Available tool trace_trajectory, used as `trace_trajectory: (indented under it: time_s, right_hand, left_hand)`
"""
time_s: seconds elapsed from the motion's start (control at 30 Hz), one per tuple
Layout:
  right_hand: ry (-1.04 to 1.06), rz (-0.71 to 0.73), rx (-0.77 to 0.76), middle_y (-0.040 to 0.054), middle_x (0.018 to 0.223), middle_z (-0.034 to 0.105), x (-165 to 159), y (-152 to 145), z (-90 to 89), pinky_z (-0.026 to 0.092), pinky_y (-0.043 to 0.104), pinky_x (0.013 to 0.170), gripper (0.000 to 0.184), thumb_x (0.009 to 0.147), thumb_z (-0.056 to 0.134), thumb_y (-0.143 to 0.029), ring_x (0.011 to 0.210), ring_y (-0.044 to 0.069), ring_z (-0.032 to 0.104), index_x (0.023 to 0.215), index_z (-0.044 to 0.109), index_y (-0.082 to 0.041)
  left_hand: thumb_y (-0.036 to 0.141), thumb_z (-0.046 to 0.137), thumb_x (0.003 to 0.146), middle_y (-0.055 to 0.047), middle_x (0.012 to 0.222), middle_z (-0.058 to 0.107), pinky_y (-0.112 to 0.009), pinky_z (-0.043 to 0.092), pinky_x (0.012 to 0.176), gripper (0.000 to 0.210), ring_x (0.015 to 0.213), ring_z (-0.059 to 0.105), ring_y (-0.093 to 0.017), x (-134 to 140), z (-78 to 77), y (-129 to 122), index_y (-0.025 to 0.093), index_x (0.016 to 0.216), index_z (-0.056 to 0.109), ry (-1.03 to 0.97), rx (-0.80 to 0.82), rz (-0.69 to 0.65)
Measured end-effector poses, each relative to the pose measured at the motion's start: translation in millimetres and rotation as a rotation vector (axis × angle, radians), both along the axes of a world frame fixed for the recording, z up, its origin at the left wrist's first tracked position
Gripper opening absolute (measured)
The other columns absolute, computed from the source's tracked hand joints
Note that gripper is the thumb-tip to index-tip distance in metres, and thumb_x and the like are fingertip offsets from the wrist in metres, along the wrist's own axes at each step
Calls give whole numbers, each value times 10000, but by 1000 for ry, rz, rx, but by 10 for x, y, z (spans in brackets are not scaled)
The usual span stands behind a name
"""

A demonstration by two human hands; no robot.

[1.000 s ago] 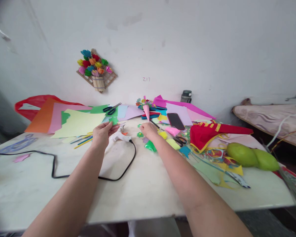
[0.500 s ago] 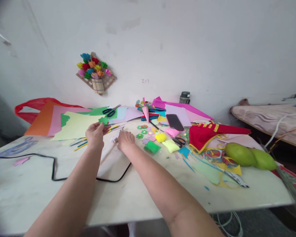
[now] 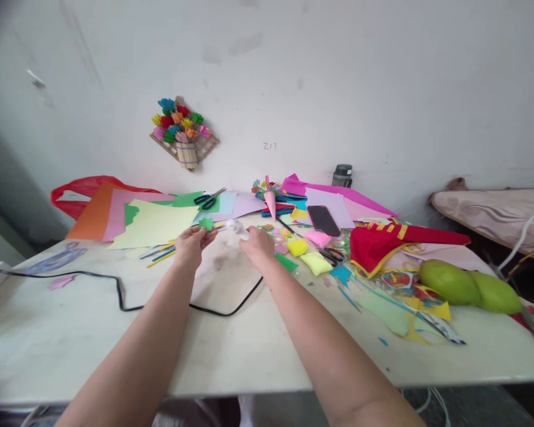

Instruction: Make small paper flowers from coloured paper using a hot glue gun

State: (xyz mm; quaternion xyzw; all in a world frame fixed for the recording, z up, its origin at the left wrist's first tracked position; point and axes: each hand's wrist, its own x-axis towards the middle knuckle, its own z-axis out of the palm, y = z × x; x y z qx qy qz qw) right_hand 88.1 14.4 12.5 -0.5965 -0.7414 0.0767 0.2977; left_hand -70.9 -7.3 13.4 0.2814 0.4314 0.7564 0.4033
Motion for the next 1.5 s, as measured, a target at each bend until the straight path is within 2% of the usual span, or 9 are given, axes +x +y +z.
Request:
trace_trajectory:
  time_s: [0.17, 0.3, 0.47, 0.83, 0.97, 1.07, 1.17, 1.33, 1.5]
  right_hand:
    - [480, 143, -201, -3, 566, 552, 155, -14, -47, 410, 209, 447, 251, 695, 563, -363, 466, 105, 509, 843, 588, -162]
    - [643, 304, -309, -47, 466, 464, 218, -80, 15, 342, 174, 323, 237, 701, 575, -371, 330, 55, 391, 762, 556, -142]
    - [637, 396, -346, -22, 537, 541, 234, -128, 91, 316, 172, 285, 275, 705, 588, -400, 301, 42, 377, 768, 552, -135]
    - [715, 378, -339, -18, 527, 546, 253, -124, 103, 303, 168, 279, 329, 676, 611, -451, 294, 33, 361, 713, 537, -132]
    - [755, 364, -319, -24, 507, 541, 249, -114, 92, 293, 163, 276, 327, 676, 611, -450, 297, 32, 358, 700, 528, -134]
    - [772, 362, -316, -30, 500, 536, 255, -107, 86, 294, 166, 271, 320, 669, 620, -442, 294, 35, 361, 705, 524, -139]
    - [776, 369, -318, -30, 495, 535, 260, -108, 91, 299, 170, 272, 307, 669, 623, -429, 291, 39, 367, 700, 522, -141]
    - [738, 372, -346, -25, 481, 533, 259, -126, 110, 285, 174, 269, 268, 689, 609, -392, 277, 41, 360, 682, 537, -134]
    - [703, 390, -348, -21, 493, 544, 269, -144, 131, 296, 169, 272, 279, 690, 608, -403, 289, 39, 361, 697, 549, -130]
  left_hand:
    - [61, 537, 716, -72, 663, 646, -305, 525, 720, 43, 615, 643, -143, 22, -145, 38, 92, 745, 530, 93, -68, -210]
    - [46, 510, 736, -86, 719, 654, -296, 519, 743, 50, 663, 647, -142, -11, -224, 52, 88, 752, 533, 99, -102, -269]
    - [40, 488, 753, -76, 710, 651, -256, 528, 694, 71, 668, 651, -144, -42, -254, 48, 96, 744, 532, 78, -110, -332]
    - [162, 559, 719, -73, 628, 654, -238, 495, 488, 156, 534, 634, -164, -35, -173, -34, 126, 862, 510, 211, -182, -352]
    - [100, 553, 664, -101, 791, 676, -271, 511, 661, 172, 671, 656, -170, -31, -156, -9, 104, 836, 560, 153, -93, -318]
    - [176, 511, 708, -123, 840, 672, -325, 497, 748, 176, 751, 655, -201, -25, -134, 17, 88, 842, 583, 76, -101, -328]
    - [243, 556, 713, -119, 817, 671, -338, 489, 769, 205, 763, 652, -206, -25, -137, 23, 85, 841, 582, 79, -84, -314]
    - [126, 682, 597, -53, 761, 668, -304, 488, 767, 330, 723, 643, -151, -34, -188, 11, 121, 896, 542, 120, 17, -298]
    - [114, 662, 626, -43, 698, 641, -308, 505, 741, 214, 711, 648, -166, -31, -196, 10, 110, 786, 520, 115, -23, -297]
